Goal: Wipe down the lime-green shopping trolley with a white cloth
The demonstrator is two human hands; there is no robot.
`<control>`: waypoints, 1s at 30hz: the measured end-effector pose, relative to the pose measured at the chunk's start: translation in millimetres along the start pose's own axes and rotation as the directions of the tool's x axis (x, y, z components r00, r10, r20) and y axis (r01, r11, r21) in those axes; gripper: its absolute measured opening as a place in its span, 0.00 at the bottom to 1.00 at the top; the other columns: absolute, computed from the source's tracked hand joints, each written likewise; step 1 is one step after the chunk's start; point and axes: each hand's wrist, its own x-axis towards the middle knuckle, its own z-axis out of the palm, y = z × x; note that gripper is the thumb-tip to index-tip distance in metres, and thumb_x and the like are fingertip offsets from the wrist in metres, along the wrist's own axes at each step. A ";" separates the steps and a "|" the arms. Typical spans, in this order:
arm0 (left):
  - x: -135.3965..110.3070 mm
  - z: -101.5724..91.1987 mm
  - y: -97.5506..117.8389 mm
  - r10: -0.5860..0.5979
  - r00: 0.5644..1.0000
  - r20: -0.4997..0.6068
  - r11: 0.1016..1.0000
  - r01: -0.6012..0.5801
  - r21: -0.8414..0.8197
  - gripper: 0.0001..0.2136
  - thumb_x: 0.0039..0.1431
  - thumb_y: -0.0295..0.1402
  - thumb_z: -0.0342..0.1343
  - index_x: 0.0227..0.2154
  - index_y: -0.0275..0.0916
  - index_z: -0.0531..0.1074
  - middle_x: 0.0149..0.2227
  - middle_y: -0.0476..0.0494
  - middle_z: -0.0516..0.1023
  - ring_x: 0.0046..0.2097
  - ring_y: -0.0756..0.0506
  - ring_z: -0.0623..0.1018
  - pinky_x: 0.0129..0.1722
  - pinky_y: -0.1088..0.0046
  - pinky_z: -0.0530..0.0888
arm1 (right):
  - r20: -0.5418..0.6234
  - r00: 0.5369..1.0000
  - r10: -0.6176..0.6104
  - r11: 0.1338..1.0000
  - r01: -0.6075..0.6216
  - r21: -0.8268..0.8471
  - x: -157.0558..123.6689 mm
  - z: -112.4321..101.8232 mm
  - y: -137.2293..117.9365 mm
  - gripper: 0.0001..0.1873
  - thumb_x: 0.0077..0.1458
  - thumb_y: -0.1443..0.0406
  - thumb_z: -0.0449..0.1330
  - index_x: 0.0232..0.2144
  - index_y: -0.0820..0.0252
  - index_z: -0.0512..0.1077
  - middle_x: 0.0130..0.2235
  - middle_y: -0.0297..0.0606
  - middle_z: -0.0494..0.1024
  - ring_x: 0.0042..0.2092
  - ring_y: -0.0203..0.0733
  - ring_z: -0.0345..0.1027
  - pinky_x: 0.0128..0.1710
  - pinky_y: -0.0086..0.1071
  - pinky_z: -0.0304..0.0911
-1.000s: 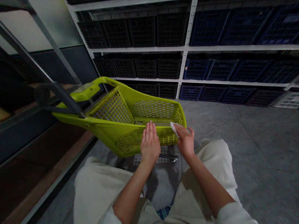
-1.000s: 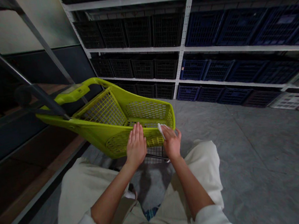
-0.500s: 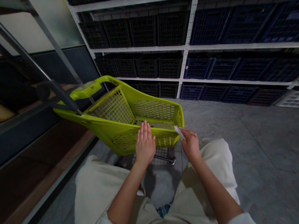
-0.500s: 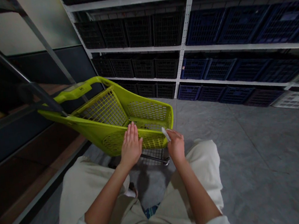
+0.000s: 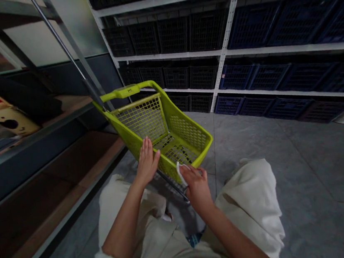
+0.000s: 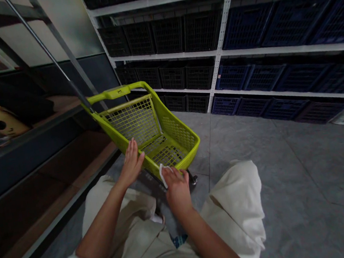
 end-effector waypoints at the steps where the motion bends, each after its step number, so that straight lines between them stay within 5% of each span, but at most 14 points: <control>1: 3.6 -1.2 -6.4 -0.005 1.000 -0.008 1.000 0.005 -0.012 0.33 0.71 0.46 0.39 0.72 0.40 0.37 0.74 0.32 0.41 0.74 0.40 0.42 0.70 0.47 0.49 | 0.030 0.999 -0.013 1.000 0.013 -0.011 1.6 3.4 -5.5 0.39 0.48 0.81 0.49 0.61 0.58 0.67 0.60 0.40 0.75 0.63 0.44 0.63 0.62 0.43 0.46; 6: 17.2 0.8 -25.7 -0.041 0.999 -0.011 0.999 0.040 -0.031 0.38 0.67 0.49 0.47 0.72 0.37 0.39 0.74 0.28 0.41 0.74 0.36 0.43 0.70 0.44 0.49 | 0.106 0.992 -0.067 0.996 0.073 -0.053 12.6 21.2 -22.0 0.33 0.57 0.77 0.50 0.64 0.55 0.64 0.63 0.41 0.72 0.65 0.44 0.60 0.65 0.47 0.40; 10: 16.4 11.4 -27.2 -0.028 0.999 -0.020 0.998 0.027 -0.056 0.37 0.67 0.43 0.48 0.72 0.37 0.38 0.74 0.29 0.40 0.74 0.36 0.42 0.70 0.45 0.49 | 0.094 0.990 -0.103 0.992 0.109 -0.066 18.1 31.3 -20.9 0.32 0.60 0.75 0.50 0.65 0.54 0.63 0.63 0.40 0.71 0.65 0.44 0.59 0.66 0.48 0.39; 23: 28.7 16.8 -49.0 0.096 0.994 0.048 0.970 -0.082 -0.230 0.40 0.62 0.33 0.50 0.72 0.43 0.35 0.75 0.38 0.33 0.74 0.37 0.36 0.71 0.45 0.42 | 0.053 0.988 -0.147 0.984 0.152 -0.097 22.5 39.6 -23.3 0.29 0.63 0.74 0.48 0.64 0.57 0.63 0.63 0.42 0.71 0.64 0.45 0.60 0.57 0.46 0.52; 30: 38.3 18.6 -56.7 0.111 0.991 0.076 0.962 -0.088 -0.258 0.40 0.62 0.33 0.48 0.72 0.43 0.34 0.75 0.38 0.32 0.74 0.38 0.35 0.70 0.45 0.41 | -0.008 0.973 -0.232 0.966 0.229 -0.118 25.5 52.1 -13.1 0.30 0.62 0.74 0.49 0.65 0.56 0.61 0.63 0.42 0.71 0.63 0.45 0.60 0.58 0.45 0.51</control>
